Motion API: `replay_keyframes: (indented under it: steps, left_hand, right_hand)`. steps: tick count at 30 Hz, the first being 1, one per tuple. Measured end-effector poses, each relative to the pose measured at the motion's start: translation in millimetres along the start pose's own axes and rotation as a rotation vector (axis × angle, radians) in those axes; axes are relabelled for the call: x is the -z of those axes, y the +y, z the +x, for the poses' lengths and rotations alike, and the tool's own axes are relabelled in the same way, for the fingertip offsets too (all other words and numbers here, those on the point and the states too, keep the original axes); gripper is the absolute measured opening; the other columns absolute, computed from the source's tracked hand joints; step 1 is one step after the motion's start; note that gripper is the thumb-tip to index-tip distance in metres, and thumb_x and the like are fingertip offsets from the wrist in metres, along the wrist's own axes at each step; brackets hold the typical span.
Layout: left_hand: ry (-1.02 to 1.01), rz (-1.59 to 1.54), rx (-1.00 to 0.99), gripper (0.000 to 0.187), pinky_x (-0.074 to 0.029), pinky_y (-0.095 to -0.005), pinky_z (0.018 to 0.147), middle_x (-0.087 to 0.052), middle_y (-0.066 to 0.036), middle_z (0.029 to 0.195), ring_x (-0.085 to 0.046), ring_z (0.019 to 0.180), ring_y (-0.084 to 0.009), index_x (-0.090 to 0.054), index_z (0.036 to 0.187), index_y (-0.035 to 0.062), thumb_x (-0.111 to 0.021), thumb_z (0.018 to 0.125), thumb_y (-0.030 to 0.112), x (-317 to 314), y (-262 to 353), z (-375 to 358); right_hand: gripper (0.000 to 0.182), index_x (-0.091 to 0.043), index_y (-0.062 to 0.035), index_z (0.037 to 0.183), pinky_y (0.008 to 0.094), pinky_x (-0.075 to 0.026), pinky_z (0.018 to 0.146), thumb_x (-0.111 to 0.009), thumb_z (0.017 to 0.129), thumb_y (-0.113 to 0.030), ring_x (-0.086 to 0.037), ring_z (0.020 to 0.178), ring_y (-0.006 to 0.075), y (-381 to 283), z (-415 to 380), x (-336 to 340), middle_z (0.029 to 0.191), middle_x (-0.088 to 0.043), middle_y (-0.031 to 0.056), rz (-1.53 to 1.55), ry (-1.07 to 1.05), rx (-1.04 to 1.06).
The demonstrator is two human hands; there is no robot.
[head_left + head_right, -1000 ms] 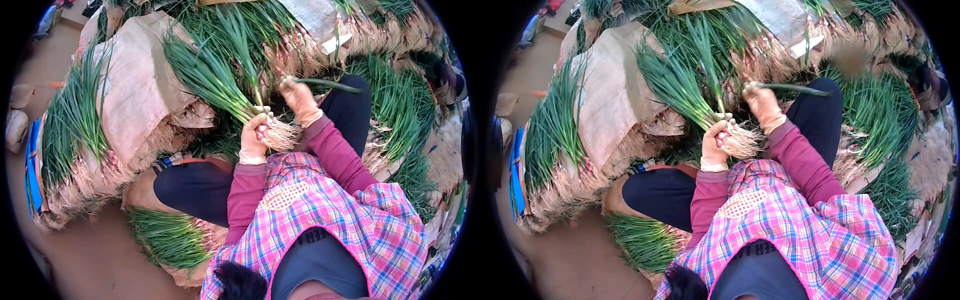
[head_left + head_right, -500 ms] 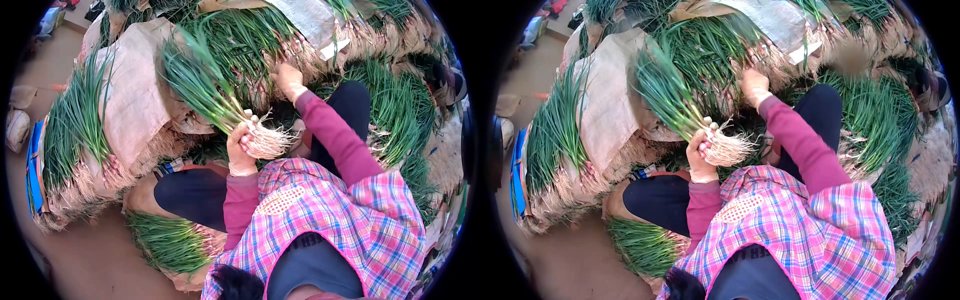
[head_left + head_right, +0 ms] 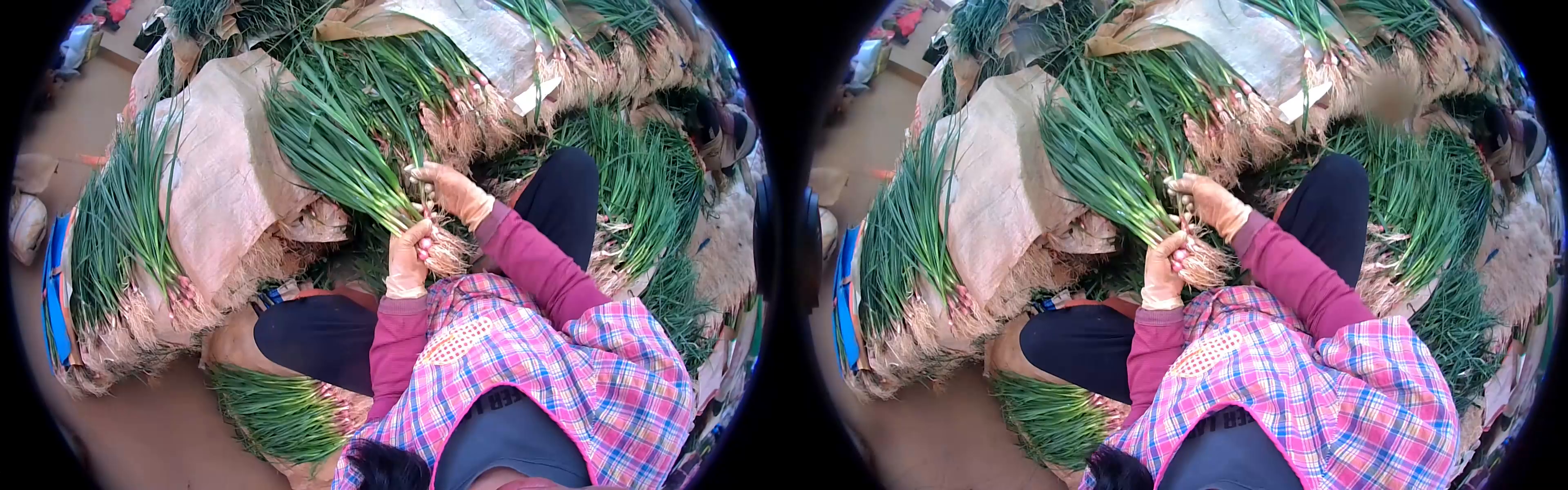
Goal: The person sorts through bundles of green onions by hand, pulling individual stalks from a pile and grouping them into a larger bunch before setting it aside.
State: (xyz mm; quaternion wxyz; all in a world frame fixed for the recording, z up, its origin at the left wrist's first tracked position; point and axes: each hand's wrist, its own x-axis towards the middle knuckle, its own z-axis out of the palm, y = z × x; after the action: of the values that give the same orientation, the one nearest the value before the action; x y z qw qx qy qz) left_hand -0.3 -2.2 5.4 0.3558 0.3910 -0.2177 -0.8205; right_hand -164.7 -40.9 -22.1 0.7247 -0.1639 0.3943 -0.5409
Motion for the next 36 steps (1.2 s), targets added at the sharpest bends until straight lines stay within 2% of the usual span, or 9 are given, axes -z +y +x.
replay_keyframes:
  steps: [8, 12, 13, 17, 19, 23, 29, 33, 36]
  left_hand:
    - [-0.078, -0.032, 0.059, 0.027, -0.029, -0.0132, 0.038, -0.066, -0.010, 0.089, -0.044, 0.049, -0.0023, -0.060, 0.104, -0.0023, -0.060, 0.077, -0.002, -2, 6, -3]
    - [-0.167, -0.303, -0.027, 0.038, -0.042, -0.0115, 0.050, -0.063, -0.020, 0.099, -0.049, 0.052, -0.0041, -0.052, 0.117, -0.0088, -0.057, 0.079, -0.002, -7, 17, -14]
    - [-0.168, -0.352, -0.038, 0.044, -0.044, -0.0116, 0.051, -0.062, -0.023, 0.102, -0.048, 0.049, -0.0041, -0.049, 0.121, -0.0100, -0.058, 0.080, -0.001, -7, 22, -13]
    - [-0.136, -0.485, -0.038, 0.044, -0.053, -0.0262, 0.078, -0.063, -0.013, 0.099, -0.058, 0.066, -0.0121, -0.047, 0.126, -0.0036, -0.060, 0.083, -0.002, -13, 17, -9]
    - [-0.350, -0.512, 0.069, 0.041, -0.051, -0.0333, 0.091, -0.062, -0.013, 0.101, -0.060, 0.087, -0.0202, -0.048, 0.124, -0.0035, -0.059, 0.084, -0.002, 16, 12, 5]
    - [-0.193, -0.436, -0.052, 0.041, -0.051, -0.0358, 0.093, -0.062, -0.013, 0.103, -0.061, 0.090, -0.0227, -0.049, 0.124, -0.0030, -0.058, 0.084, -0.003, -1, 15, -4]
    - [-0.185, -0.351, 0.052, 0.035, -0.053, -0.0370, 0.086, -0.063, -0.014, 0.096, -0.061, 0.085, -0.0246, -0.054, 0.115, -0.0036, -0.060, 0.081, -0.002, 11, -1, 14]
    - [-0.148, -0.333, 0.038, 0.034, -0.052, -0.0390, 0.086, -0.063, -0.013, 0.093, -0.060, 0.081, -0.0239, -0.055, 0.115, -0.0026, -0.060, 0.081, -0.001, 8, 1, 8]
    - [-0.123, -0.343, 0.003, 0.035, -0.052, -0.0401, 0.088, -0.064, -0.014, 0.093, -0.061, 0.083, -0.0252, -0.054, 0.115, -0.0041, -0.060, 0.081, -0.002, 5, 5, 3]
  right_hand:
    - [0.011, -0.059, -0.0017, 0.098, 0.0173, -0.038, 0.046, -0.052, 0.093, -0.009, -0.046, 0.053, 0.0056, 23, 4, 27, 0.074, -0.053, -0.0031, 0.447, 0.330, 0.104]
    - [0.033, -0.069, -0.0038, 0.099, 0.0261, -0.050, 0.057, -0.069, 0.085, -0.033, -0.063, 0.069, 0.0108, -7, -16, 0, 0.084, -0.069, 0.0072, -0.845, 0.286, -0.099]
    - [0.040, -0.067, -0.0046, 0.108, 0.0347, -0.052, 0.072, -0.069, 0.083, -0.036, -0.067, 0.082, 0.0189, -11, -8, 3, 0.092, -0.070, 0.0113, -1.301, 0.513, 0.390]
    - [0.034, -0.067, -0.0054, 0.093, 0.0427, -0.049, 0.079, -0.059, 0.087, -0.038, -0.064, 0.088, 0.0342, -89, 31, 11, 0.092, -0.068, 0.0162, -1.385, 0.874, 0.159]
    - [0.029, -0.066, -0.0043, 0.085, 0.0365, -0.050, 0.067, -0.058, 0.089, -0.032, -0.065, 0.078, 0.0258, -90, 52, 18, 0.085, -0.069, 0.0135, -1.617, 0.923, 0.243]
    - [0.016, -0.063, -0.0067, 0.084, 0.0171, -0.033, 0.045, -0.056, 0.092, -0.019, -0.047, 0.052, 0.0016, -91, 26, 19, 0.070, -0.058, -0.0051, -0.214, 0.027, 0.276]
    - [0.012, -0.062, -0.0074, 0.091, 0.0156, -0.032, 0.045, -0.058, 0.092, -0.019, -0.044, 0.051, 0.0020, -81, -28, 37, 0.067, -0.054, -0.0069, -0.383, 0.413, 0.236]
    - [0.021, -0.063, -0.0022, 0.096, 0.0159, -0.032, 0.045, -0.063, 0.090, -0.022, -0.044, 0.052, 0.0043, -68, 38, 53, 0.071, -0.056, -0.0032, 0.047, 0.146, 0.160]
    - [0.022, -0.064, -0.0057, 0.085, 0.0248, -0.040, 0.049, -0.072, 0.081, -0.026, -0.052, 0.055, 0.0087, -62, 73, 34, 0.062, -0.058, 0.0008, -0.333, 0.669, 0.392]
